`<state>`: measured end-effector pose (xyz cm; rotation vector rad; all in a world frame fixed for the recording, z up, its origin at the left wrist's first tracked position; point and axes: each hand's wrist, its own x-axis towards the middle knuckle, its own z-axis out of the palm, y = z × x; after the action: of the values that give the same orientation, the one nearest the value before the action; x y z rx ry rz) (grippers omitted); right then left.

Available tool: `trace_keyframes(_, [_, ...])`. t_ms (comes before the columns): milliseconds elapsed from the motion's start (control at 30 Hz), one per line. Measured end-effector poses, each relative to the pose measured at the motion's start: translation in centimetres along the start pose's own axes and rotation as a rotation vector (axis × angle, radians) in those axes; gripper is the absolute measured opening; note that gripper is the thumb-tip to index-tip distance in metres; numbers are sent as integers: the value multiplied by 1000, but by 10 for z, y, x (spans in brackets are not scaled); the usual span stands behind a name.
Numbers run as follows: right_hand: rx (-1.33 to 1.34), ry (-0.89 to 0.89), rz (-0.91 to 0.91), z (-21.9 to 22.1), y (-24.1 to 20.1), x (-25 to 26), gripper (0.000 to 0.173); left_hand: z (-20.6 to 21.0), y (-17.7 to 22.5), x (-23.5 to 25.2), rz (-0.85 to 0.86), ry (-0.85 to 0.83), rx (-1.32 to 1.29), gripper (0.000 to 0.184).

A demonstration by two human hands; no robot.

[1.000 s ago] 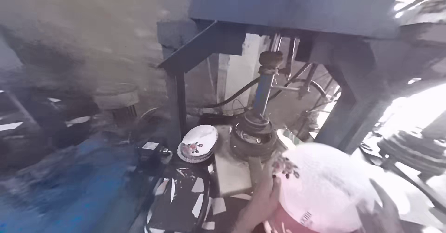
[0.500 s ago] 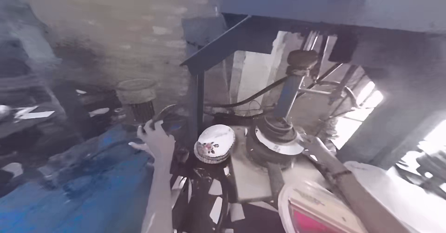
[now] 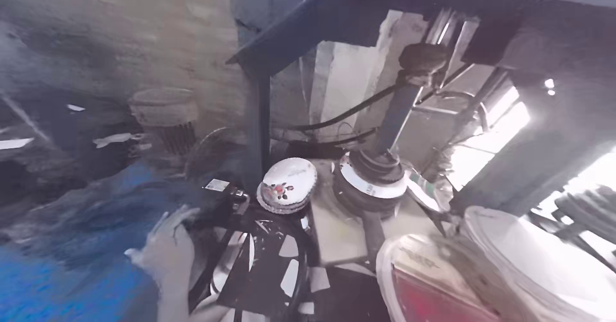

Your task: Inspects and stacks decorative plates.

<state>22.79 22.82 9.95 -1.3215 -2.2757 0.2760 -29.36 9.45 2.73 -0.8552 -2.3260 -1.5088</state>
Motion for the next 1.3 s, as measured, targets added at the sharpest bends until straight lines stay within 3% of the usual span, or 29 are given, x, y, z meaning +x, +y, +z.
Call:
trace_keyframes(67, [22,21,56,-2,-26,-43,32,2,-11,-2,44,9,-32,36])
trace_keyframes(200, [-25,229,201,-1,-37,-84,28,2,-28,6,209,-42,-89,38])
trace_keyframes(433, [-80,347,235,13,-43,-84,33,-2,-23,12,149,-79,8,38])
trace_keyframes(567, [-103,290,262,21,-35,-63,41,-8,-20,11,180,-159,-89,41])
trace_keyframes(700, [-108,28,369,11,-32,-38,44,-10,-15,9,99,-183,-132,40])
trace_keyframes(867, [-175,-110,136,0,-26,-4,33,-9,-20,11,216,-160,-106,40])
trace_keyframes(1000, [-288,-213,-96,5,-15,22,26,-10,-14,7,180,-153,-147,40])
trace_keyframes(1133, [-340,-285,-238,9,-8,42,29,-6,-24,9,209,-139,-191,39])
trace_keyframes(1233, [-456,-389,-261,17,-6,53,23,-8,21,13,13,-143,39,36])
trace_keyframes(1300, [-497,-328,-273,17,-8,51,27,-2,37,28,61,-202,290,45])
